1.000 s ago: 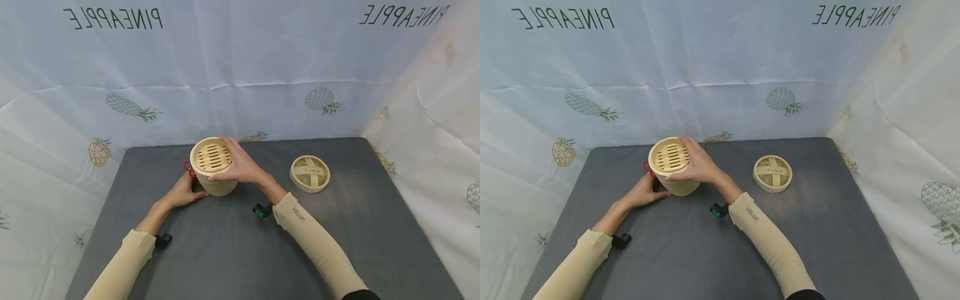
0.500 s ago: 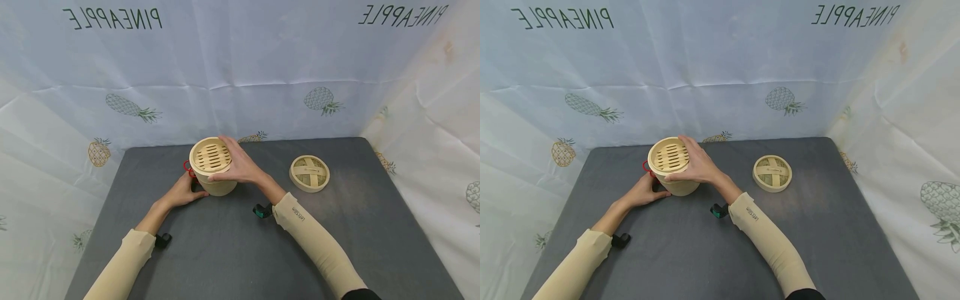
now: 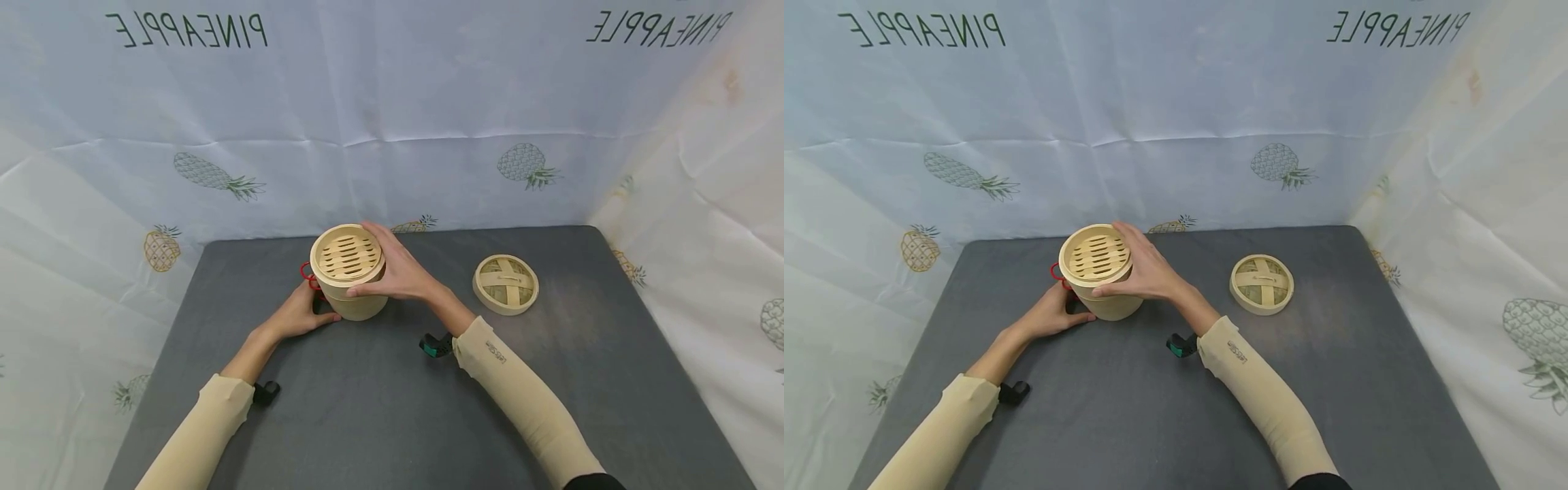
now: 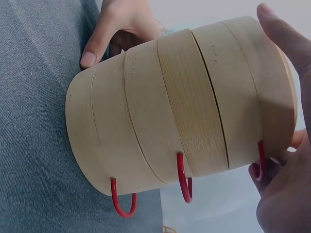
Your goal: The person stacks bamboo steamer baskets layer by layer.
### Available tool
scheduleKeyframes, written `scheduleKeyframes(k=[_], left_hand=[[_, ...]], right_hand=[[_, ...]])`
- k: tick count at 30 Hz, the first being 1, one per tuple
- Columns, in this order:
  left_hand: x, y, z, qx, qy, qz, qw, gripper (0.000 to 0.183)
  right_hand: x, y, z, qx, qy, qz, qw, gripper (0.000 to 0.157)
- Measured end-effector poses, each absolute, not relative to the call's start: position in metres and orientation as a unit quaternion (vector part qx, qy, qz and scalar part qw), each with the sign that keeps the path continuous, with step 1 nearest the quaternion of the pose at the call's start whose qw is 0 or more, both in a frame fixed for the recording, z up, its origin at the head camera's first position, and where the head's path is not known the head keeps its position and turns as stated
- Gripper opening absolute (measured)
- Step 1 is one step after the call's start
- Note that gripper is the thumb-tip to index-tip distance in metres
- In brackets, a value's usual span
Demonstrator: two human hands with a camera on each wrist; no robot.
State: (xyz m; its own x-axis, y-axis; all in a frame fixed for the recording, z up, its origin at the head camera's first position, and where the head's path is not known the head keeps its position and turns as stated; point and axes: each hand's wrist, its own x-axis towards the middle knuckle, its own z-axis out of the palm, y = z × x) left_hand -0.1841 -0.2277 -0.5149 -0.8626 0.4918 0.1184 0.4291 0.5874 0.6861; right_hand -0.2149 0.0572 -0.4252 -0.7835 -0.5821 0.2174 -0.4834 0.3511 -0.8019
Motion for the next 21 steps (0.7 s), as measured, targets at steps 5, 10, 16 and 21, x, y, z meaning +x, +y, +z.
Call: scheduleKeyframes(k=[5, 10, 16, 21], left_hand=[[-0.184, -0.228, -0.515, 0.260, 0.890, 0.373, 0.039, 0.085], [-0.183, -0.228, -0.514, 0.262, 0.889, 0.373, 0.036, 0.082], [-0.184, -0.226, -0.513, 0.261, 0.888, 0.376, 0.037, 0.083], [-0.185, -0.225, -0.514, 0.257, 0.889, 0.378, 0.036, 0.083]], right_hand=[[-0.213, 0.063, -0.423, -0.327, 0.822, -0.464, 0.046, 0.145], [-0.211, 0.069, -0.419, -0.330, 0.827, -0.454, 0.042, 0.144], [-0.207, 0.077, -0.414, -0.335, 0.827, -0.450, 0.041, 0.142], [-0.205, 0.086, -0.413, -0.332, 0.828, -0.449, 0.037, 0.134]])
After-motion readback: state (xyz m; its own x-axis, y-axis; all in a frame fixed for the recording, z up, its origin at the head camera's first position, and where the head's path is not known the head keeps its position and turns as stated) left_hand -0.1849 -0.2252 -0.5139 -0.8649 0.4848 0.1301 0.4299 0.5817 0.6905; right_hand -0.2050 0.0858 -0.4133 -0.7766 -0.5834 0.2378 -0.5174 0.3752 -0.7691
